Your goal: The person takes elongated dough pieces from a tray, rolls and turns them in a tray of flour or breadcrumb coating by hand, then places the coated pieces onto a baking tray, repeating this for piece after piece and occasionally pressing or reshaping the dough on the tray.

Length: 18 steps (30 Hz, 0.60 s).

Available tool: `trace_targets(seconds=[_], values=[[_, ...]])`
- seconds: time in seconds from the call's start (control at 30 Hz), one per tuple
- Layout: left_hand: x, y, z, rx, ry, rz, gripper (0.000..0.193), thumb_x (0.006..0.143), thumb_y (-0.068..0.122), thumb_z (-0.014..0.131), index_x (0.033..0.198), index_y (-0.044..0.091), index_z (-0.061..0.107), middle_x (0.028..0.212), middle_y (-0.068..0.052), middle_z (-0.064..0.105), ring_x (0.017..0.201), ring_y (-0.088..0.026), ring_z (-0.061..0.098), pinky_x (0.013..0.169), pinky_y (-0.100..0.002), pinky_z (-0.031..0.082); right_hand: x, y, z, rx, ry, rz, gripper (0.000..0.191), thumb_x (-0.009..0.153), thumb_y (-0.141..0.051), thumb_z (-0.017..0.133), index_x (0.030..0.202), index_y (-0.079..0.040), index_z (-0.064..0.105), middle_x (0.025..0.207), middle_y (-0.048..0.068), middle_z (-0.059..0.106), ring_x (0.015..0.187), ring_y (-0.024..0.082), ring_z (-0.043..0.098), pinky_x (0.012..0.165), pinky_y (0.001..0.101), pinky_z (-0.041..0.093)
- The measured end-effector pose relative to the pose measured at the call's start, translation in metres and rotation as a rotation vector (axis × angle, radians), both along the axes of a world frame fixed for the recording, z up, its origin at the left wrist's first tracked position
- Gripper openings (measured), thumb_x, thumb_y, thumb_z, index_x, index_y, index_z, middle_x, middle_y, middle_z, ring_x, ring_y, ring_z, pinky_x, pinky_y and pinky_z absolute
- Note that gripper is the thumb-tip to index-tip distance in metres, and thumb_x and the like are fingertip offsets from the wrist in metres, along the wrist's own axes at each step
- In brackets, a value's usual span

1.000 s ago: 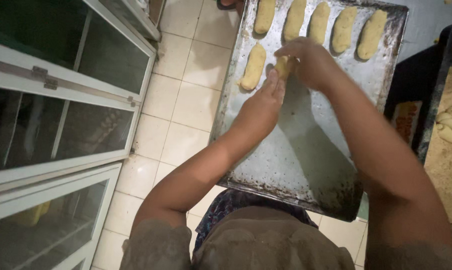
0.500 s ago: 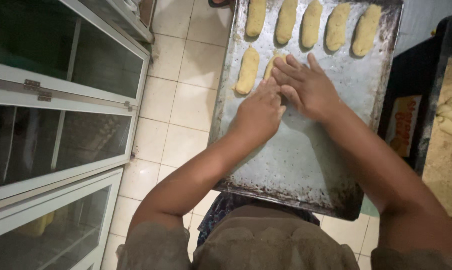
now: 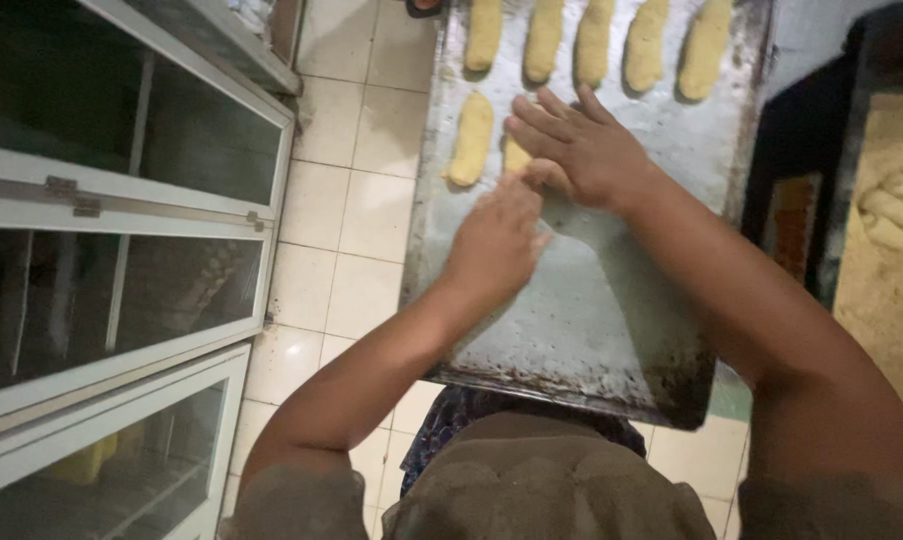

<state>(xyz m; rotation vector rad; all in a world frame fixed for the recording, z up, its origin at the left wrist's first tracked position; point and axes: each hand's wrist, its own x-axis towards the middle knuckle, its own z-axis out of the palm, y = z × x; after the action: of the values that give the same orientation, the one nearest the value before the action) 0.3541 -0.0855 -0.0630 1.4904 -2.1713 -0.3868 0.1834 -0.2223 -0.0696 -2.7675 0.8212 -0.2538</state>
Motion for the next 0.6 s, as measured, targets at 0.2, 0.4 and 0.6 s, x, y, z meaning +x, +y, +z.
trace_targets(seconds=[0.2,0.4,0.6], values=[[-0.006,0.001,0.059,-0.067,-0.047,-0.051,0.062,0.086,0.021,0.076,0.138,-0.005,0.056,0.15,-0.026,0.052,0.141,-0.042,0.048,0.114,-0.046,0.043,-0.065,0.024,0.042,0.005,-0.222,-0.102,0.065,0.11,-0.041,0.059,0.164,-0.01,0.043,0.169,0.016,0.038,0.154,0.042,0.028,0.122,0.0578,0.021],[-0.083,0.005,0.087,-0.137,0.004,-0.246,0.053,0.093,0.017,0.075,0.142,0.002,0.06,0.148,-0.021,0.056,0.142,-0.039,0.051,0.112,-0.045,0.048,-0.311,0.095,0.092,0.062,0.282,-0.967,0.046,0.11,-0.046,0.075,0.107,-0.001,0.079,0.099,0.021,0.075,0.087,0.038,0.072,0.081,0.0505,0.055],[-0.285,-0.006,0.038,-0.107,0.012,-0.6,0.065,0.071,0.014,0.077,0.134,0.0,0.063,0.145,-0.021,0.057,0.14,-0.035,0.049,0.113,-0.047,0.042,-0.399,0.124,0.008,0.337,0.643,-1.331,0.073,0.073,-0.061,0.086,0.107,0.003,0.075,0.108,0.027,0.07,0.097,0.043,0.069,0.076,0.0522,0.057]])
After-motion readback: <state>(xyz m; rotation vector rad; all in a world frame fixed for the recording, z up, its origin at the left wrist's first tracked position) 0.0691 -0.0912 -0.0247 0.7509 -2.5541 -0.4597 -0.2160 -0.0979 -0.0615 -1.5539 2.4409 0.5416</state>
